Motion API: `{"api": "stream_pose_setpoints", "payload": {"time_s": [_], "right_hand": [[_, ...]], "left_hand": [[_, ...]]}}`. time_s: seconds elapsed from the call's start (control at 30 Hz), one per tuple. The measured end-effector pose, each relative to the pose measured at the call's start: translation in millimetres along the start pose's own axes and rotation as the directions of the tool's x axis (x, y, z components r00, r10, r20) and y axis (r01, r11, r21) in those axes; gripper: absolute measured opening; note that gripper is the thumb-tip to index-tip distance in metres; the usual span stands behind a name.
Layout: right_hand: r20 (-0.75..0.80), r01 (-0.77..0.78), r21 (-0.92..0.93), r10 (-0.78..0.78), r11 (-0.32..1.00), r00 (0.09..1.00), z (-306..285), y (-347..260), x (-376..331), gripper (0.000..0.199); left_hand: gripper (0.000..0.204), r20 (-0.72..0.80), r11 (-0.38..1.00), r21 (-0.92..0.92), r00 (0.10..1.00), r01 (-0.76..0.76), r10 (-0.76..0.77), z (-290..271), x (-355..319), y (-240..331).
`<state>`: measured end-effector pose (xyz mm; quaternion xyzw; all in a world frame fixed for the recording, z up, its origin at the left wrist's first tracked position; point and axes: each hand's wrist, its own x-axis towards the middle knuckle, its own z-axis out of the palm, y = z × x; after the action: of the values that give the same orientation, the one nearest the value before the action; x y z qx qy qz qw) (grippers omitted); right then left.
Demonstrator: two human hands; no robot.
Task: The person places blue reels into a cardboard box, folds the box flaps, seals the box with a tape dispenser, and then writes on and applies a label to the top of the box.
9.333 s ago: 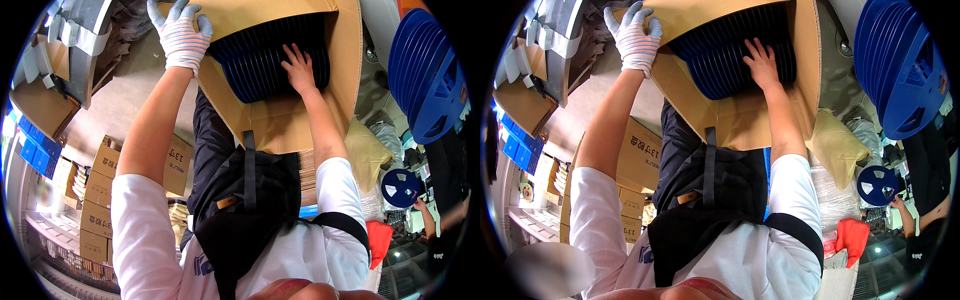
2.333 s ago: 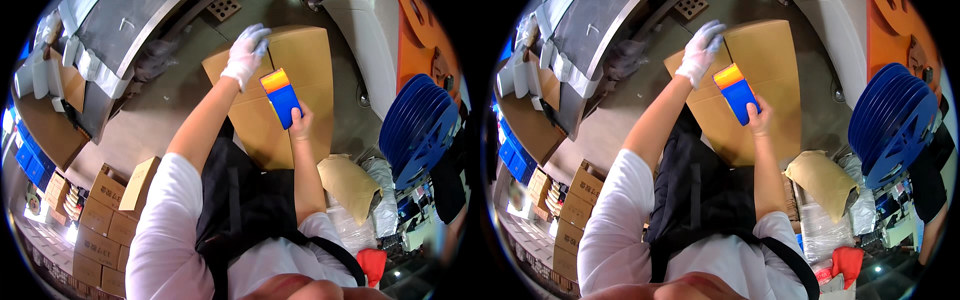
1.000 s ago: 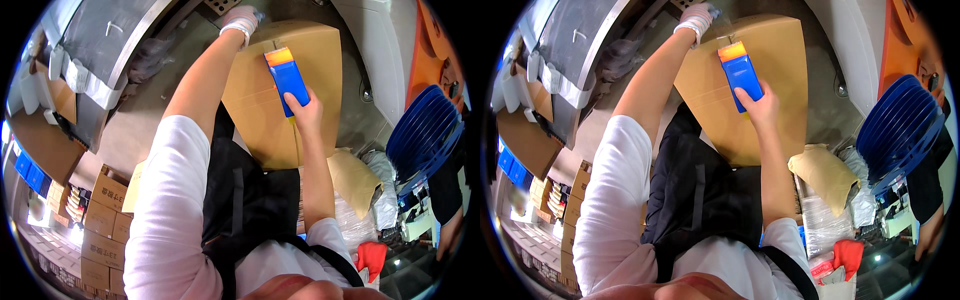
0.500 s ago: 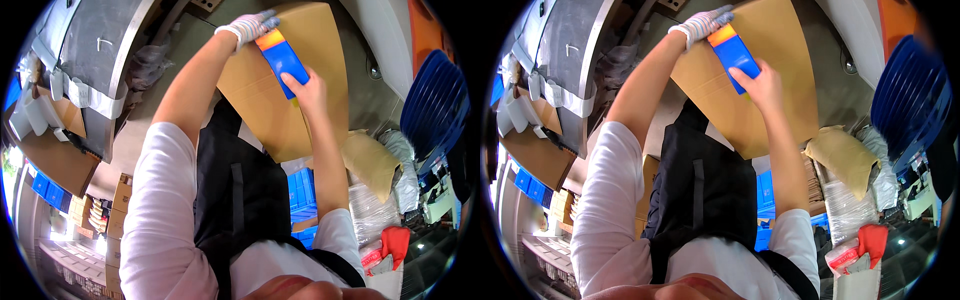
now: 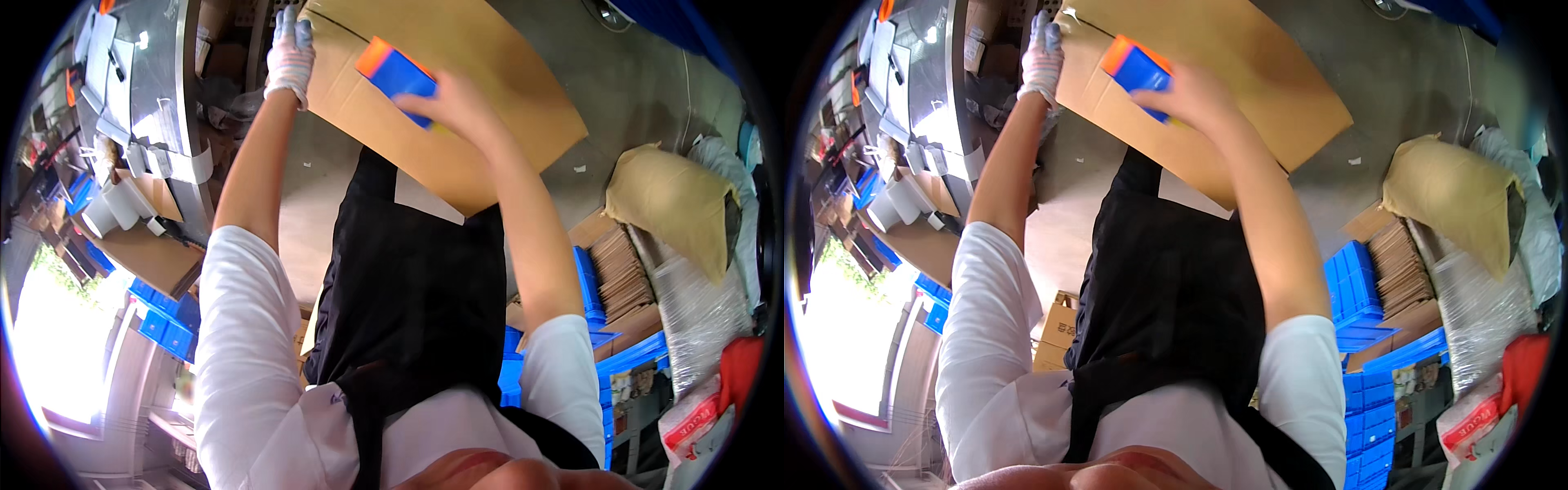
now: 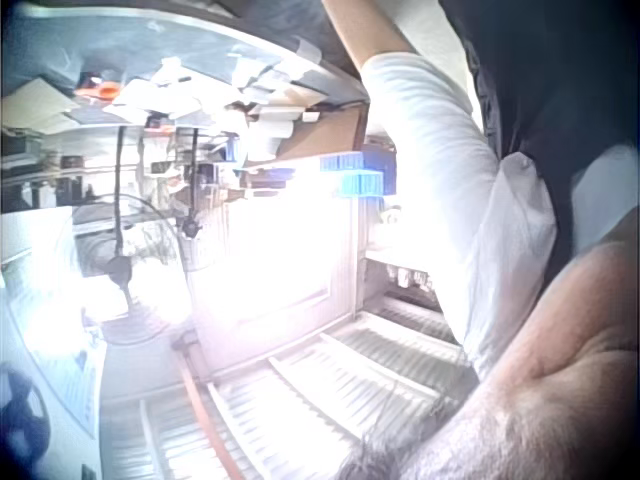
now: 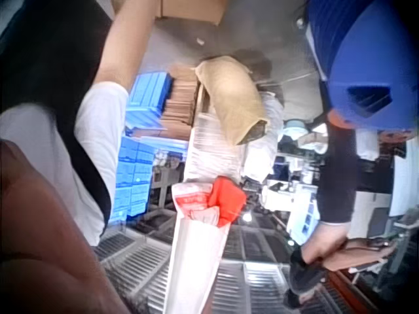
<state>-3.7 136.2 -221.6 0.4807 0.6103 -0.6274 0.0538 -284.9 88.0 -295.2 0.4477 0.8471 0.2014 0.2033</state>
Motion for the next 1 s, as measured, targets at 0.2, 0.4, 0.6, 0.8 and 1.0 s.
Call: {"api": "stream_pose_setpoints", "payload": {"time_s": [0.2,0.4,0.6,0.8,1.0], "right_hand": [[-0.111,-0.165,-0.097,0.154,0.982,0.982,-58,113,-187,0.056],[-0.159,-0.309,-0.115,0.29,0.944,0.944,-87,209,-311,0.06],[-0.205,-0.25,-0.149,0.218,0.957,0.954,-84,248,-311,0.058],[-0.201,-0.344,-0.164,0.31,0.925,0.929,-61,283,-264,0.058],[-0.169,-0.499,-0.326,0.469,0.803,0.867,-18,221,-160,0.052]], "left_hand": [[0.056,0.342,0.731,0.428,0.844,-0.532,0.414,56,-97,87],[0.06,0.732,0.422,0.008,0.293,-0.906,0.614,91,-193,186],[0.062,0.779,0.295,-0.204,0.028,-0.933,0.627,141,-233,214],[0.058,0.845,0.254,-0.085,0.065,-0.964,0.531,170,-243,194],[0.055,0.936,0.241,0.073,0.15,-0.968,0.317,167,-252,217]]}}
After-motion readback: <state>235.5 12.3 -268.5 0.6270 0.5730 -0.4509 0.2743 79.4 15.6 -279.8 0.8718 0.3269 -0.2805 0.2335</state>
